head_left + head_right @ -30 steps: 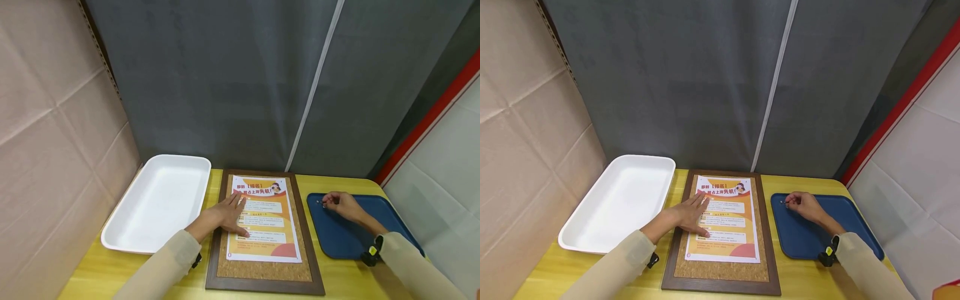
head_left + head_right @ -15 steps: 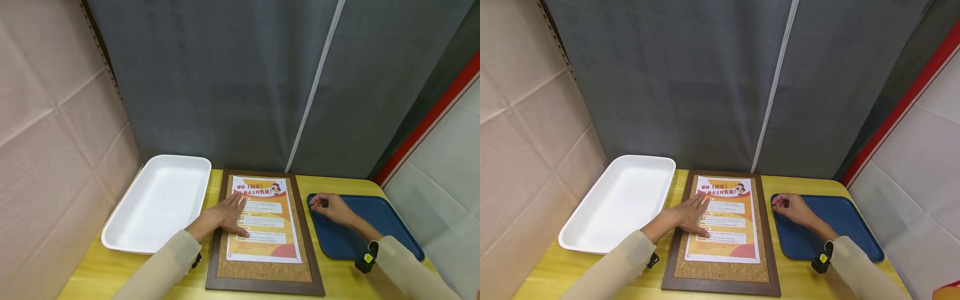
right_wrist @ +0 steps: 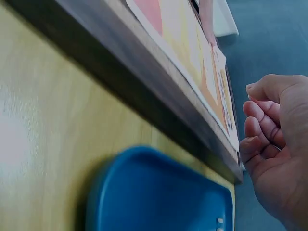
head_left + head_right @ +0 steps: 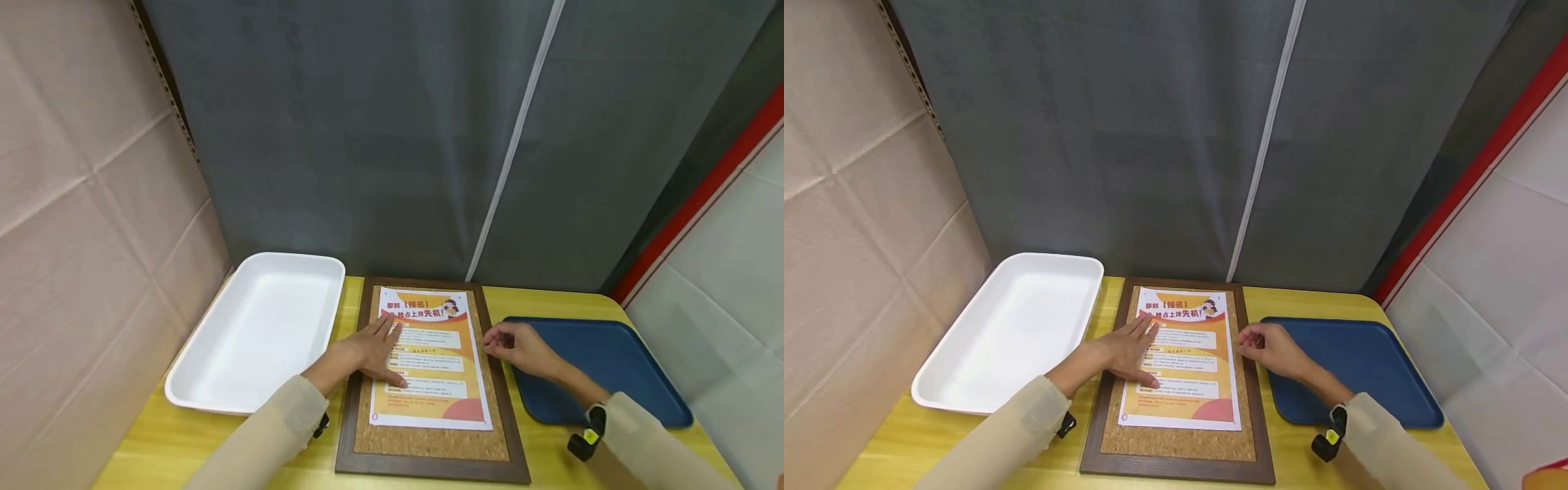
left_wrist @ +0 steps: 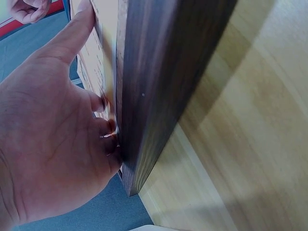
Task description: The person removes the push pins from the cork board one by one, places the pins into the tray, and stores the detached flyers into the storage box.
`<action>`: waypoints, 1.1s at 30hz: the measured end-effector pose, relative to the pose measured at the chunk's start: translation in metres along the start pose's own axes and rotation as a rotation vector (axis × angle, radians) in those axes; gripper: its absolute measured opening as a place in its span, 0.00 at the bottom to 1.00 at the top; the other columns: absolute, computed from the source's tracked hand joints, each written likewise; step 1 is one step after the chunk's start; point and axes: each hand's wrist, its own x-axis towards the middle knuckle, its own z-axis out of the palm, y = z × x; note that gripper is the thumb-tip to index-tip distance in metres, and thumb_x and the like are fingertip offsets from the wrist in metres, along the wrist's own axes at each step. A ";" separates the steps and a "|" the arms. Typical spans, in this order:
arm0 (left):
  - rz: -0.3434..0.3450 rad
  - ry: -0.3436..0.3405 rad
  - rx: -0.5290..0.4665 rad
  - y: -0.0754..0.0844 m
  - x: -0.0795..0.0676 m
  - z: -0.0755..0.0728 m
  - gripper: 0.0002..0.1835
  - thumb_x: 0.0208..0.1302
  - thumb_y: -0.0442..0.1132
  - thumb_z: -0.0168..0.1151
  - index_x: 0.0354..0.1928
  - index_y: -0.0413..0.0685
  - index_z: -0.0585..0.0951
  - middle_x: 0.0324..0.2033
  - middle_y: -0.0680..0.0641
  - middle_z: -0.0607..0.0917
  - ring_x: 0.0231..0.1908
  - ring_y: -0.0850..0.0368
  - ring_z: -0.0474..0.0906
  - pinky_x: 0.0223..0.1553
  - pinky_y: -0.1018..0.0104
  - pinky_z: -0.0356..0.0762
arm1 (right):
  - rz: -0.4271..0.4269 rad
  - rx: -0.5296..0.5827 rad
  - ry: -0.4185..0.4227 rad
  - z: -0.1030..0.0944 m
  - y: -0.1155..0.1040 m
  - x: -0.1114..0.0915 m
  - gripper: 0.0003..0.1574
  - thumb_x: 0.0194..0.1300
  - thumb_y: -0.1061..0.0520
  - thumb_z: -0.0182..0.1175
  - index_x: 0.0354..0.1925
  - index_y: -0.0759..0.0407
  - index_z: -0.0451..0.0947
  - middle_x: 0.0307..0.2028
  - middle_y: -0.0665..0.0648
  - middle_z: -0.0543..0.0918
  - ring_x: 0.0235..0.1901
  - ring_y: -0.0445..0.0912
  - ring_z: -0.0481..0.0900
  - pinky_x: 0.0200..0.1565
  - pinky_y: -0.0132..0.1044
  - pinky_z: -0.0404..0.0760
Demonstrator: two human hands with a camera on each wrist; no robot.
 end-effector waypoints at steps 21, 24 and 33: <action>0.015 -0.009 -0.021 -0.003 0.003 0.000 0.63 0.65 0.78 0.58 0.87 0.47 0.44 0.85 0.41 0.39 0.85 0.46 0.33 0.83 0.53 0.46 | -0.064 0.069 -0.125 0.048 -0.043 0.008 0.05 0.69 0.66 0.70 0.38 0.56 0.86 0.29 0.44 0.81 0.28 0.34 0.74 0.29 0.28 0.75; 0.015 -0.008 -0.020 -0.002 0.004 0.000 0.63 0.65 0.78 0.58 0.87 0.47 0.44 0.86 0.41 0.39 0.85 0.46 0.33 0.83 0.54 0.46 | -0.083 0.065 -0.141 0.056 -0.048 0.010 0.04 0.69 0.65 0.70 0.37 0.56 0.86 0.29 0.43 0.81 0.28 0.34 0.73 0.29 0.28 0.75; 0.006 -0.020 -0.046 -0.004 0.001 -0.003 0.60 0.68 0.75 0.59 0.87 0.49 0.46 0.86 0.43 0.39 0.85 0.48 0.33 0.82 0.54 0.47 | -0.105 0.108 -0.195 0.079 -0.065 0.013 0.02 0.68 0.63 0.72 0.38 0.58 0.86 0.29 0.45 0.82 0.28 0.33 0.74 0.29 0.28 0.77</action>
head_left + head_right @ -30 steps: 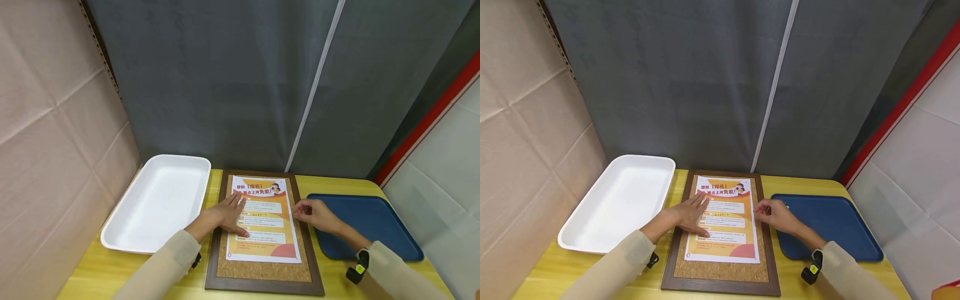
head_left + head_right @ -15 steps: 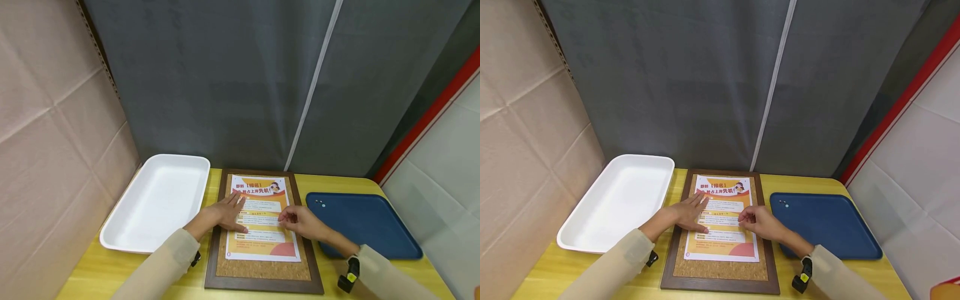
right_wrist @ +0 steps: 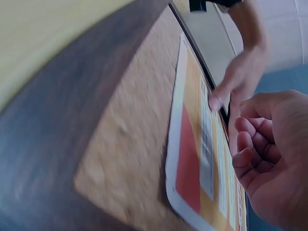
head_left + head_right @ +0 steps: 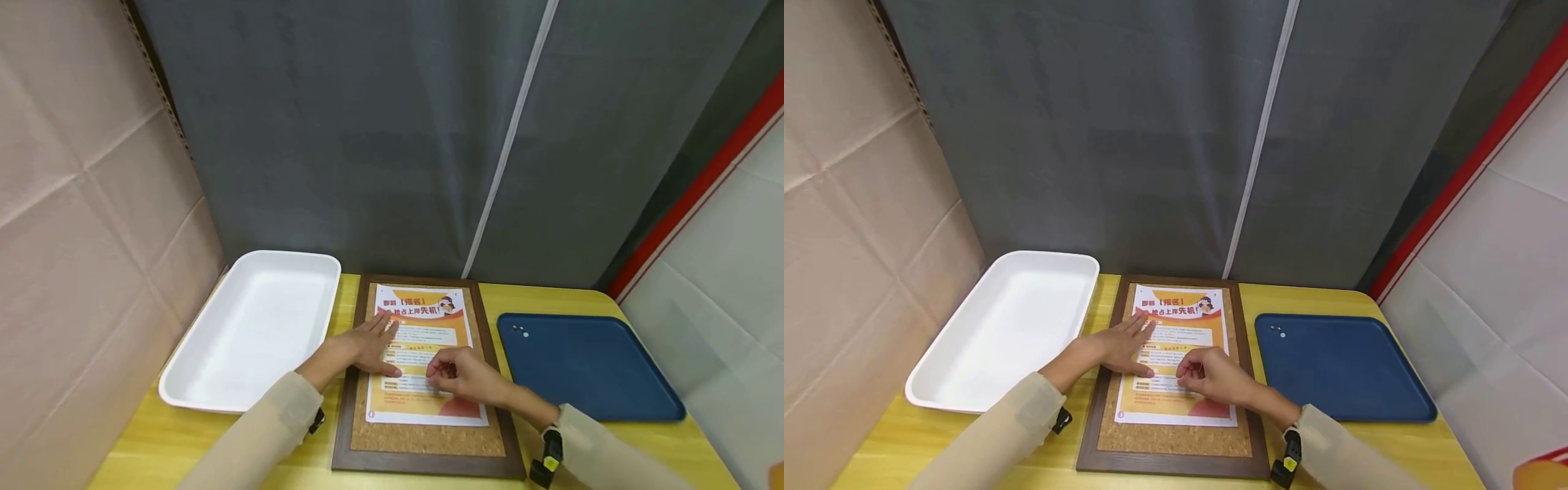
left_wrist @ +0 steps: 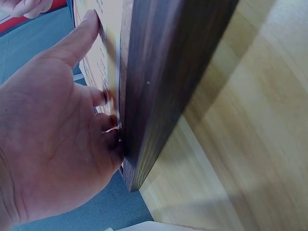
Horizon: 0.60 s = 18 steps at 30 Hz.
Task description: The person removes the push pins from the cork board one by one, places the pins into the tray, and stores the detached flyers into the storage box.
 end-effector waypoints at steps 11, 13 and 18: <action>0.045 0.015 -0.002 -0.001 -0.002 -0.001 0.56 0.72 0.70 0.58 0.86 0.44 0.48 0.85 0.38 0.42 0.85 0.44 0.36 0.82 0.53 0.49 | -0.031 -0.033 -0.032 0.028 -0.013 0.010 0.04 0.65 0.66 0.72 0.36 0.60 0.87 0.28 0.44 0.83 0.27 0.29 0.73 0.28 0.26 0.76; 0.050 0.021 -0.004 -0.002 -0.002 -0.001 0.56 0.72 0.70 0.58 0.86 0.43 0.49 0.85 0.38 0.42 0.85 0.44 0.36 0.82 0.53 0.49 | -0.021 -0.038 -0.039 0.033 -0.015 0.012 0.05 0.64 0.66 0.73 0.36 0.59 0.87 0.27 0.42 0.82 0.27 0.28 0.73 0.28 0.25 0.77; 0.048 0.022 -0.006 -0.003 -0.002 0.000 0.55 0.73 0.70 0.58 0.86 0.43 0.48 0.85 0.38 0.42 0.85 0.44 0.37 0.82 0.54 0.48 | 0.021 -0.015 -0.056 0.043 -0.020 0.015 0.06 0.64 0.66 0.73 0.37 0.56 0.86 0.27 0.40 0.81 0.26 0.28 0.74 0.30 0.25 0.78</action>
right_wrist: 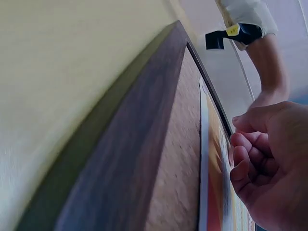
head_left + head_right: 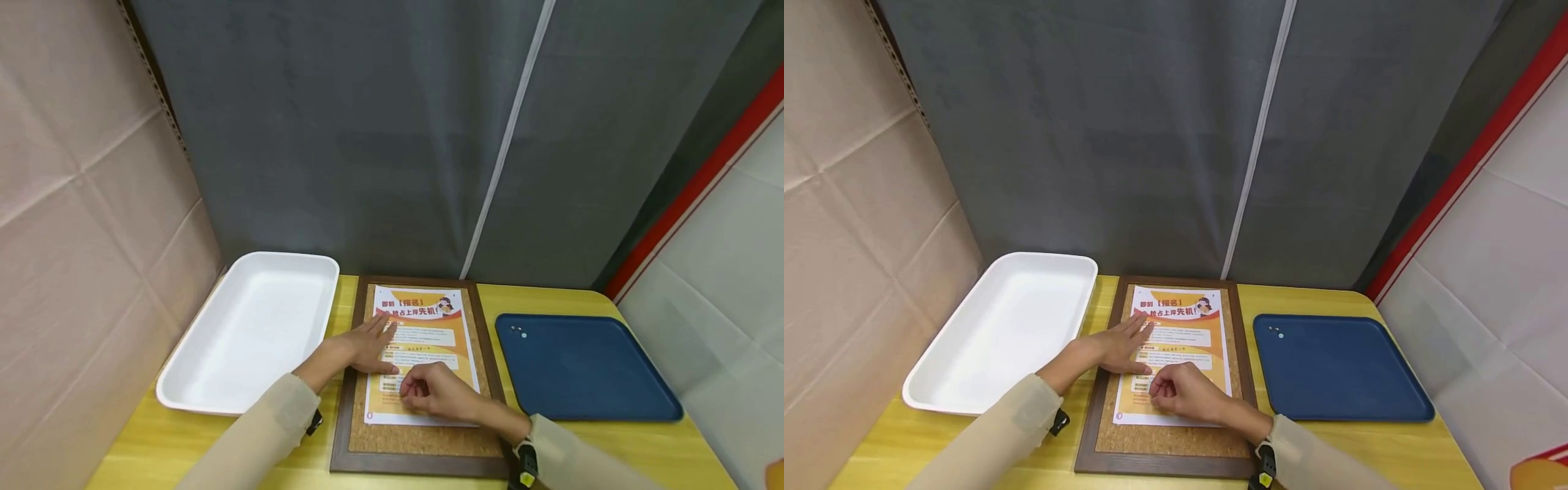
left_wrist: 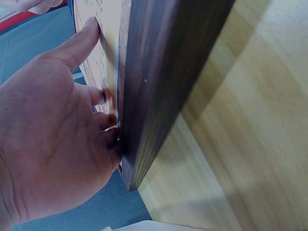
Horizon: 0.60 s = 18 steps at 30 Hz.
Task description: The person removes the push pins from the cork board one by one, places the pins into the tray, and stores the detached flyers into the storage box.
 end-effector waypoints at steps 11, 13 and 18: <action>-0.001 -0.004 -0.035 -0.001 -0.003 0.000 0.53 0.74 0.68 0.57 0.86 0.45 0.48 0.85 0.39 0.41 0.85 0.44 0.37 0.82 0.53 0.48 | 0.014 -0.038 0.018 0.021 -0.011 0.009 0.05 0.64 0.67 0.73 0.36 0.59 0.87 0.26 0.41 0.81 0.27 0.27 0.74 0.33 0.25 0.80; 0.001 -0.004 -0.036 -0.001 -0.003 0.001 0.53 0.74 0.68 0.57 0.86 0.46 0.48 0.85 0.39 0.41 0.85 0.44 0.37 0.82 0.53 0.48 | 0.005 -0.050 0.013 0.024 -0.013 0.010 0.06 0.63 0.67 0.72 0.36 0.59 0.86 0.26 0.42 0.81 0.27 0.27 0.74 0.33 0.24 0.80; 0.003 0.002 -0.039 -0.001 -0.003 0.001 0.53 0.74 0.67 0.58 0.86 0.45 0.48 0.85 0.39 0.42 0.85 0.44 0.37 0.82 0.52 0.49 | -0.040 -0.097 0.006 0.029 -0.017 0.014 0.05 0.63 0.67 0.72 0.35 0.59 0.86 0.25 0.41 0.80 0.26 0.26 0.73 0.32 0.22 0.78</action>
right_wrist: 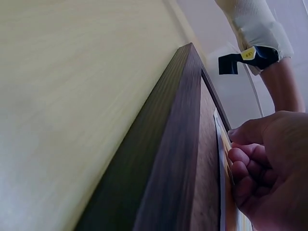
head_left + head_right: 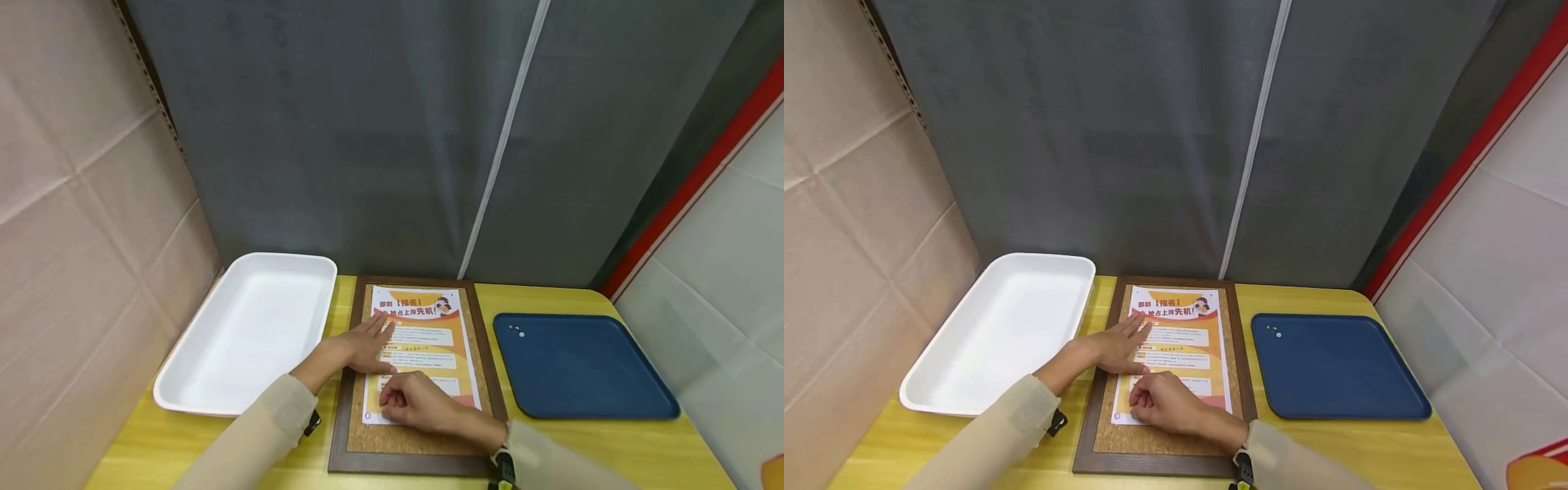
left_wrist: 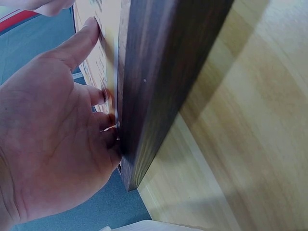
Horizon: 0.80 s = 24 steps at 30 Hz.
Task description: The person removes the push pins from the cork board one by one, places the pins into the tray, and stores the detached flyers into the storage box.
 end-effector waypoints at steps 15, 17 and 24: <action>0.010 0.017 -0.002 -0.002 0.000 0.001 0.54 0.74 0.67 0.59 0.86 0.44 0.48 0.85 0.39 0.42 0.85 0.44 0.38 0.82 0.51 0.49 | 0.015 -0.085 0.085 0.018 -0.009 0.007 0.05 0.59 0.66 0.73 0.31 0.57 0.88 0.22 0.42 0.82 0.25 0.25 0.72 0.32 0.19 0.75; 0.017 0.018 -0.001 -0.002 0.001 0.002 0.54 0.74 0.67 0.59 0.86 0.44 0.48 0.85 0.38 0.42 0.85 0.43 0.38 0.82 0.51 0.49 | 0.022 -0.098 0.100 0.020 -0.009 0.007 0.06 0.58 0.66 0.73 0.31 0.57 0.88 0.22 0.42 0.82 0.25 0.25 0.72 0.31 0.19 0.74; 0.025 0.020 -0.002 -0.004 0.001 0.004 0.54 0.74 0.68 0.58 0.86 0.44 0.48 0.85 0.38 0.42 0.84 0.43 0.38 0.82 0.51 0.49 | 0.023 -0.138 0.149 0.028 -0.010 0.006 0.06 0.57 0.62 0.77 0.29 0.54 0.89 0.23 0.41 0.82 0.25 0.25 0.72 0.31 0.19 0.72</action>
